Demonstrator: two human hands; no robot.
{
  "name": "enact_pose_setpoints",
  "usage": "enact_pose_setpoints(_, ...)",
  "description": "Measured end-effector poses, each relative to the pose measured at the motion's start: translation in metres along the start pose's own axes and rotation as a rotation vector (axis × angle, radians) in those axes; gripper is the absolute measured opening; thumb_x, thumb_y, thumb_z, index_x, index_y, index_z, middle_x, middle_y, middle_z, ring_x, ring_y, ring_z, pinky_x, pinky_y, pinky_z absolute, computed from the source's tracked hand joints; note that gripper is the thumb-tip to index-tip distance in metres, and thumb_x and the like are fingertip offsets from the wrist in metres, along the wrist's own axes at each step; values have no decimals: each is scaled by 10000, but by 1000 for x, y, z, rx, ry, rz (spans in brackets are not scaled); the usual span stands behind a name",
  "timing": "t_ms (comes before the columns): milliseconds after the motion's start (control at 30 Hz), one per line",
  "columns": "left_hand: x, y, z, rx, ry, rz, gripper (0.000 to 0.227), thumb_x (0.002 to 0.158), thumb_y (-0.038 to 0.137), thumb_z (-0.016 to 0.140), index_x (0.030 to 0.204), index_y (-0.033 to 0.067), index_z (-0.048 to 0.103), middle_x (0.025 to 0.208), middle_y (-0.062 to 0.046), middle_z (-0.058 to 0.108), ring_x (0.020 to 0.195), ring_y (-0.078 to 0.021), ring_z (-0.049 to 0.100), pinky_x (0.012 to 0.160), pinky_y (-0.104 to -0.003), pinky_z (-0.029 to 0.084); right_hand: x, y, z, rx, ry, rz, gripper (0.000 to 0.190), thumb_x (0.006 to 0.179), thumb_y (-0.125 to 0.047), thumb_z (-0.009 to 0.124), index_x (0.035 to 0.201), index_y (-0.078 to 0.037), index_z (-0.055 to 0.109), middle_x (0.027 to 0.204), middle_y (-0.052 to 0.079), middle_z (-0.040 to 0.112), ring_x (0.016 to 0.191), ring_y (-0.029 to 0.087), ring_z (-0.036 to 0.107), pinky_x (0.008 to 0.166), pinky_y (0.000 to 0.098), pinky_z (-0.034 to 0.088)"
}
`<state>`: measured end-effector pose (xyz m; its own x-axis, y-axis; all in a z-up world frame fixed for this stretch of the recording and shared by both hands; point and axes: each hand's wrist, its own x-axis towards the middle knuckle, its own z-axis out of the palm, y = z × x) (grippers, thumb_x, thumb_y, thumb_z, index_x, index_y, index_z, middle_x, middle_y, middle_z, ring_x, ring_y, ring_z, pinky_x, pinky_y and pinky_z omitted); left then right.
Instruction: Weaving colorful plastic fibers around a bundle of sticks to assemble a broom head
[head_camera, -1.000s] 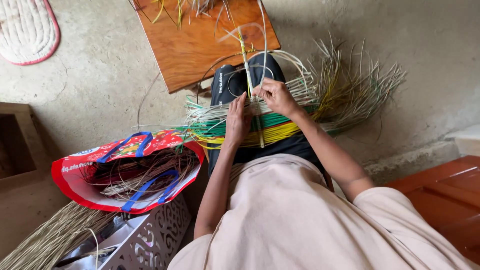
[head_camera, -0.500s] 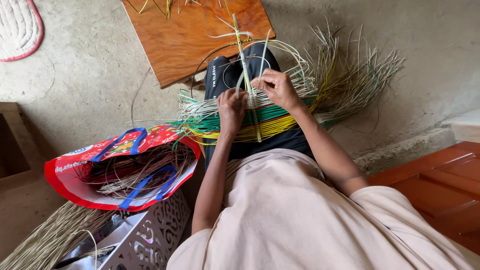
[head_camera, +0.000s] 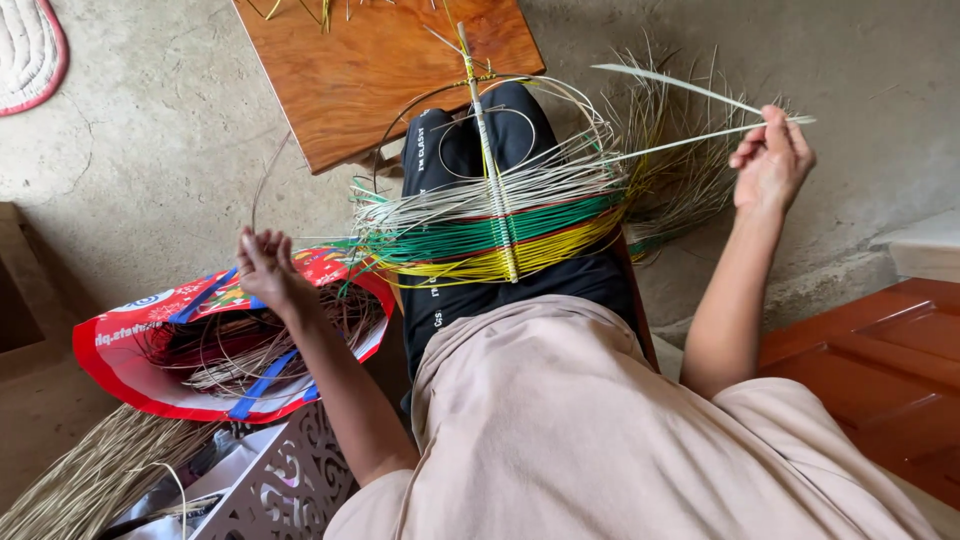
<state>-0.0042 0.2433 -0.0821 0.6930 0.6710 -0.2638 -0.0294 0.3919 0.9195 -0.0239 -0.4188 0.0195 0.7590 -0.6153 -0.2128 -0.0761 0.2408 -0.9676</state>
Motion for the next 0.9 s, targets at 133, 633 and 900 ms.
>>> enact_pose_setpoints(133,-10,-39,-22,1046,157,258,1025,1036,737,366,1582,-70,48,1628,-369,62,1535,-488,134,1258,-594,247,16,54,-34,-1024,144,-348,564,1028,-48,689,1467,95,367,1176,193,581,858,182,618,741,248,629)
enact_pose_setpoints(633,-185,-66,129,1374,-889,900,451,1015,406,618,1447,280,597,1661,-185,305,1548,-409,245,1226,-576,214,-146,115,180,-1191,-708,-880,394,964,-78,603,1350,-122,670,1450,159,520,1363,383,440,1053,579,324)
enact_pose_setpoints(900,-183,-74,131,1411,-910,789,578,1010,481,614,1539,298,469,1663,-206,281,1560,-403,213,1240,-579,188,-137,122,175,-1205,-662,-925,358,997,-241,627,1345,-167,662,1449,138,516,1371,355,439,1065,551,296)
